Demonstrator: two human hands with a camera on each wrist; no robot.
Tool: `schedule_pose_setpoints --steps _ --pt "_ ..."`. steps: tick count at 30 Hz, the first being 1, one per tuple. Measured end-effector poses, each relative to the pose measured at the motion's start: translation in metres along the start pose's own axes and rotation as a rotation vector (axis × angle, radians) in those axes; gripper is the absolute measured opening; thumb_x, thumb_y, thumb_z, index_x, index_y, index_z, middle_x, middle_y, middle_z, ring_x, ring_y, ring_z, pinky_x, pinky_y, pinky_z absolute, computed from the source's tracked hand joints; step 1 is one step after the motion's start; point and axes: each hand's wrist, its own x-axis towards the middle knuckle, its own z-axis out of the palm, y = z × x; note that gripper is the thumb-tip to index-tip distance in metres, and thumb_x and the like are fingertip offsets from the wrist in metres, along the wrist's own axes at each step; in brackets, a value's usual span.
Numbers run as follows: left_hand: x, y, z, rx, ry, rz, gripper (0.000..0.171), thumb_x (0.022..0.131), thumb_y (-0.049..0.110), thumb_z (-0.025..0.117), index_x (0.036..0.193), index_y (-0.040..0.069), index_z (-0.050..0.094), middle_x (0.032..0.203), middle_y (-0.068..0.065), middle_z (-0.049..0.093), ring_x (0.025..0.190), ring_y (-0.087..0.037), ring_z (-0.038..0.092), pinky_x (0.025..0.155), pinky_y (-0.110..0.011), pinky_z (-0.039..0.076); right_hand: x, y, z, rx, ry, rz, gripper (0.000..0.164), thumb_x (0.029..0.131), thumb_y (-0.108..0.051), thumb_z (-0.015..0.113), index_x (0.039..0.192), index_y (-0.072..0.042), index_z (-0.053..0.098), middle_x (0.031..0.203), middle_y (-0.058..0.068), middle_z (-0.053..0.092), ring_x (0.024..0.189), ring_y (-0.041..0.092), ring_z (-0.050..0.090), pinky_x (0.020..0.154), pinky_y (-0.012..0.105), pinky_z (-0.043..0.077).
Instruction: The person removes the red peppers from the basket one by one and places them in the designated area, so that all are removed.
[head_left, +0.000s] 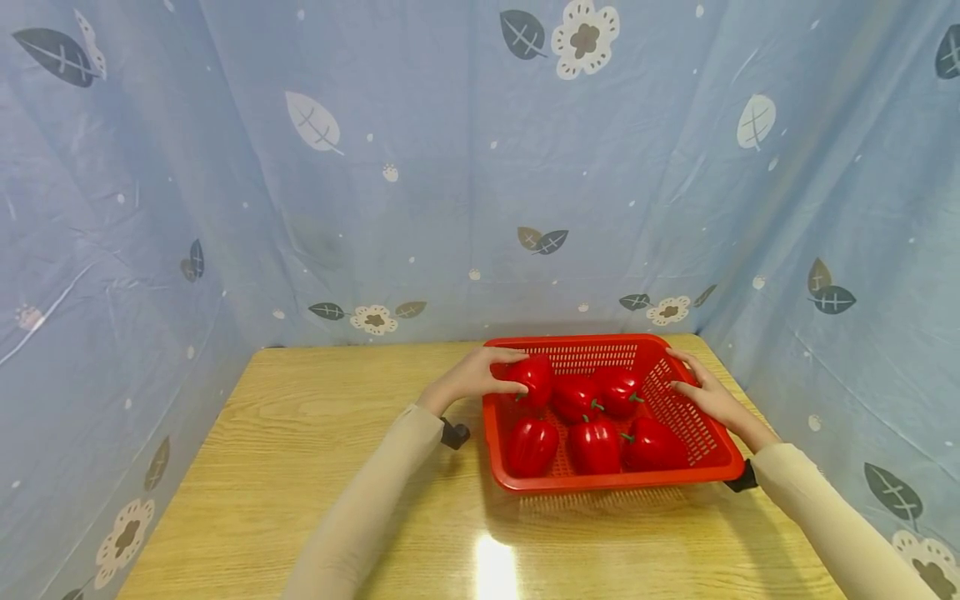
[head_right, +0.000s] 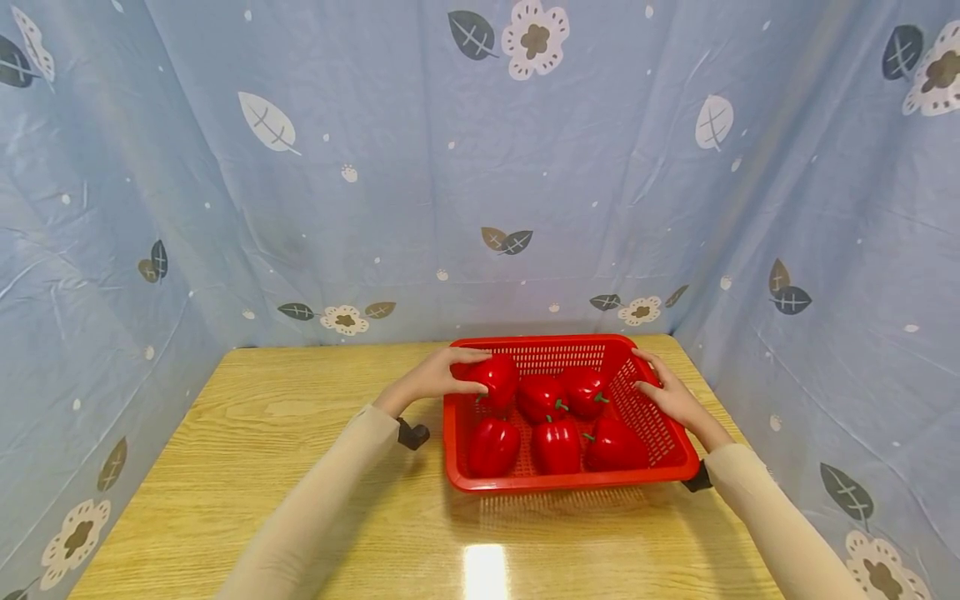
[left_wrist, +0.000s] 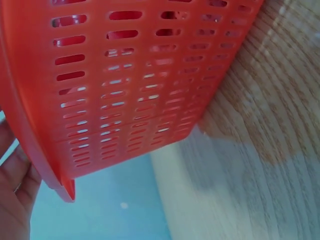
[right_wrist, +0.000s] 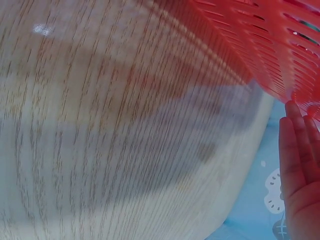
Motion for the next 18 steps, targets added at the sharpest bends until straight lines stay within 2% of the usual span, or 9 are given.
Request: schedule_pose_setpoints --steps 9,18 --pt "-0.006 0.002 -0.002 -0.05 0.071 -0.032 0.066 0.075 0.049 0.071 0.133 0.026 0.051 0.136 0.003 0.05 0.125 -0.014 0.045 0.101 -0.035 0.041 -0.001 -0.002 0.0 -0.011 0.003 0.006 0.058 0.097 -0.008 0.044 0.146 -0.004 0.012 0.124 0.039 0.038 0.08 0.034 0.064 0.06 0.04 0.056" --pt "-0.012 -0.001 0.0 -0.089 0.146 -0.018 0.063 0.075 0.045 0.073 0.132 0.025 0.053 0.134 0.003 0.053 0.124 -0.017 0.047 0.099 -0.039 0.042 -0.002 -0.002 0.002 0.021 -0.008 -0.016 0.057 0.098 -0.008 0.043 0.145 -0.005 0.012 0.123 0.041 0.037 0.078 0.033 0.065 0.059 0.039 0.056"
